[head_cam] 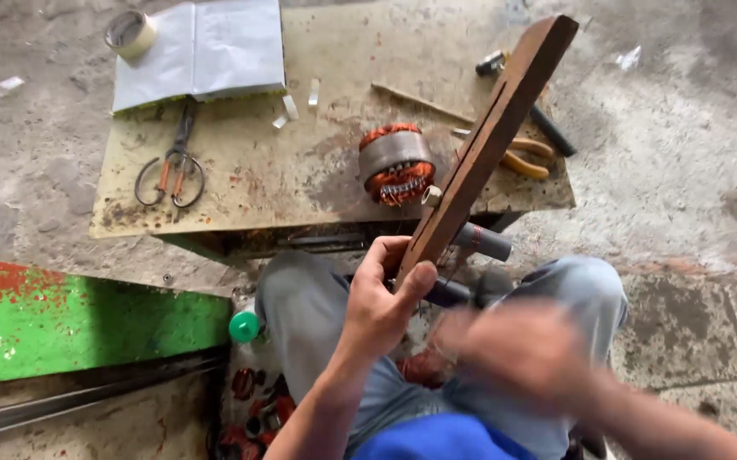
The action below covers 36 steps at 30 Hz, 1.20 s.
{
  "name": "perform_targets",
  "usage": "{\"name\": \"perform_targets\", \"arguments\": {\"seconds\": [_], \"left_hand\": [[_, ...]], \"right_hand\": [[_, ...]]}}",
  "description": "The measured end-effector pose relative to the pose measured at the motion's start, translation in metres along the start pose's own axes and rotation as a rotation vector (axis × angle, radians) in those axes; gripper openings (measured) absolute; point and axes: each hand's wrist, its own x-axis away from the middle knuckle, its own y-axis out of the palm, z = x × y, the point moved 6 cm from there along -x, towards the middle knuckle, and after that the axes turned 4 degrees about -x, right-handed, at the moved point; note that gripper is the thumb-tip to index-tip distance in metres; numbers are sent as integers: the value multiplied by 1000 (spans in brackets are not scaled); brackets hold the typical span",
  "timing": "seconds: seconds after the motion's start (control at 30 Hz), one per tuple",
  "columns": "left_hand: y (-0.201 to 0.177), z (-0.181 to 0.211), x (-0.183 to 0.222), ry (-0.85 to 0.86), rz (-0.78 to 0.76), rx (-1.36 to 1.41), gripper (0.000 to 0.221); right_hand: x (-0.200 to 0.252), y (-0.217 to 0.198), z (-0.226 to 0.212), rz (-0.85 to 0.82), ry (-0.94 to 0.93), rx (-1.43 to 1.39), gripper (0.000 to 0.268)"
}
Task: Seating copper wire windings into an electric motor stator using a wooden guide and pliers.
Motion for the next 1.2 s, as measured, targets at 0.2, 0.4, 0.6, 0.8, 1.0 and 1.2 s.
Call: {"name": "perform_targets", "arguments": {"seconds": [0.2, 0.4, 0.6, 0.8, 1.0, 1.2], "left_hand": [[14, 8, 4, 109, -202, 284, 36], [12, -8, 8, 16, -162, 111, 45], [2, 3, 1, -15, -35, -74, 52], [14, 14, 1, 97, -215, 315, 47], [10, 0, 3, 70, -220, 231, 47], [0, 1, -4, 37, -33, -11, 50]], "right_hand": [[13, 13, 47, 135, 295, 140, 15], [36, -44, 65, 584, 410, 413, 12], [4, -10, -1, 83, -70, 82, 26], [57, 35, 90, -34, 1104, -65, 36], [24, -43, 71, 539, 508, 420, 14], [-4, -7, 4, -42, -39, -93, 26]]}}
